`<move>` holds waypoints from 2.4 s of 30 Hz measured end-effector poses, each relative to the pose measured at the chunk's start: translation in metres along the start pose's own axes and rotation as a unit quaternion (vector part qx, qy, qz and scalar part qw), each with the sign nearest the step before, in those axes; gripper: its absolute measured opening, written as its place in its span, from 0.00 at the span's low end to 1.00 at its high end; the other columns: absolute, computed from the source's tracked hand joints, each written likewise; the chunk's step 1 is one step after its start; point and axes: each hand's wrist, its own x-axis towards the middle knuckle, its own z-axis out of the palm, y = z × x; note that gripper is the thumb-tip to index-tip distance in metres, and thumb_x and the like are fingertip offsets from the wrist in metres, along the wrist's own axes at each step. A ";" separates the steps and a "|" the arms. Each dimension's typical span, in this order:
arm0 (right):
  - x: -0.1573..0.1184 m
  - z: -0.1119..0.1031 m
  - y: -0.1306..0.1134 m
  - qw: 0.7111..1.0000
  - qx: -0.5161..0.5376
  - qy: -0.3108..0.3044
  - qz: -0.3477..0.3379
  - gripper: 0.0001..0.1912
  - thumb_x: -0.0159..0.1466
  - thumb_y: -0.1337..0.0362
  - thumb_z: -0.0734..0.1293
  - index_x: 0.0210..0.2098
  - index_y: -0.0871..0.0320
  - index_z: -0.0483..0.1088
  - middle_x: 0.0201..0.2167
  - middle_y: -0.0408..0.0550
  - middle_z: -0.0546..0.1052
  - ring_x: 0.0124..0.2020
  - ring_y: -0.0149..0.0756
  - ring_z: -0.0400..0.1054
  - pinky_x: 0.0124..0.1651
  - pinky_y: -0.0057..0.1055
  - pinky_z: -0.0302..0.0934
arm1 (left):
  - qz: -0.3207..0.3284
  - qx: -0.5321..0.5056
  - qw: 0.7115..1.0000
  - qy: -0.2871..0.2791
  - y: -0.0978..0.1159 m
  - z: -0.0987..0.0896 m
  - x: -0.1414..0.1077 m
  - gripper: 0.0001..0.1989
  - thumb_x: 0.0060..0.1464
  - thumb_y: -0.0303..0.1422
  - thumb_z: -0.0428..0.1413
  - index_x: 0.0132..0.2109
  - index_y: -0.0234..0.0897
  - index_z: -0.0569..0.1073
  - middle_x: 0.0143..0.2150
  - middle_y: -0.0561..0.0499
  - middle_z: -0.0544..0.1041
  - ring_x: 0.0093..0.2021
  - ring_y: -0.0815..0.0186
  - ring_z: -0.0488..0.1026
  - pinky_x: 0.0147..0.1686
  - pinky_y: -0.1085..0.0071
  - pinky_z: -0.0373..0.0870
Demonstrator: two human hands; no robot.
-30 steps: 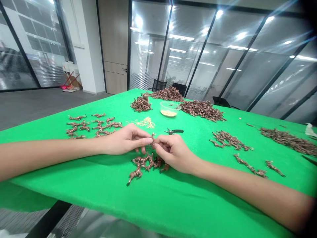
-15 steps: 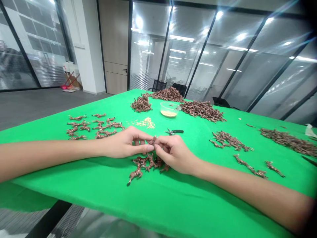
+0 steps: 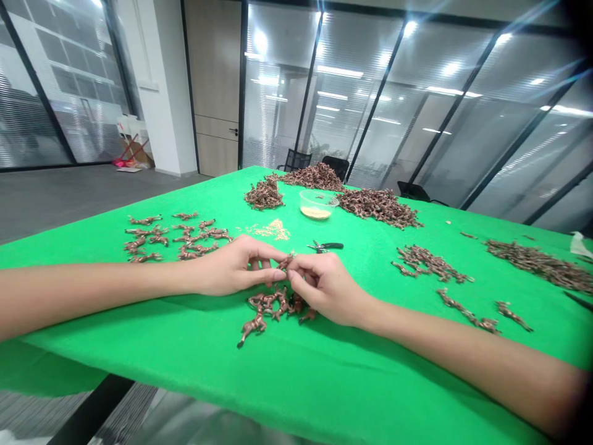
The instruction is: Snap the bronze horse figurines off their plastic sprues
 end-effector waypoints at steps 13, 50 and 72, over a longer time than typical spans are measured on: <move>0.000 0.000 0.001 1.000 -0.013 -0.004 -0.004 0.10 0.65 0.68 0.62 0.27 0.59 0.68 0.16 0.35 0.58 0.18 0.25 0.50 0.25 0.26 0.46 | -0.054 -0.029 0.995 0.082 -0.002 0.002 0.001 0.18 0.57 0.39 0.63 0.51 0.33 0.80 0.41 0.46 0.83 0.38 0.62 0.78 0.36 0.73 0.75; -0.006 0.002 0.001 0.986 -0.042 0.123 -0.105 0.09 0.68 0.70 0.63 0.31 0.62 0.71 0.19 0.36 0.61 0.20 0.24 0.52 0.26 0.25 0.47 | -0.057 -0.233 0.971 -0.003 0.001 0.008 0.001 0.17 0.68 0.37 0.55 0.59 0.37 0.76 0.41 0.46 0.84 0.40 0.64 0.83 0.35 0.76 0.78; 0.000 0.005 0.007 0.987 -0.011 0.110 -0.118 0.08 0.64 0.71 0.63 0.28 0.60 0.68 0.20 0.36 0.63 0.20 0.24 0.54 0.27 0.23 0.50 | -0.151 -0.226 0.962 0.013 -0.006 0.007 0.000 0.18 0.59 0.41 0.63 0.53 0.37 0.76 0.40 0.47 0.84 0.39 0.63 0.82 0.36 0.77 0.77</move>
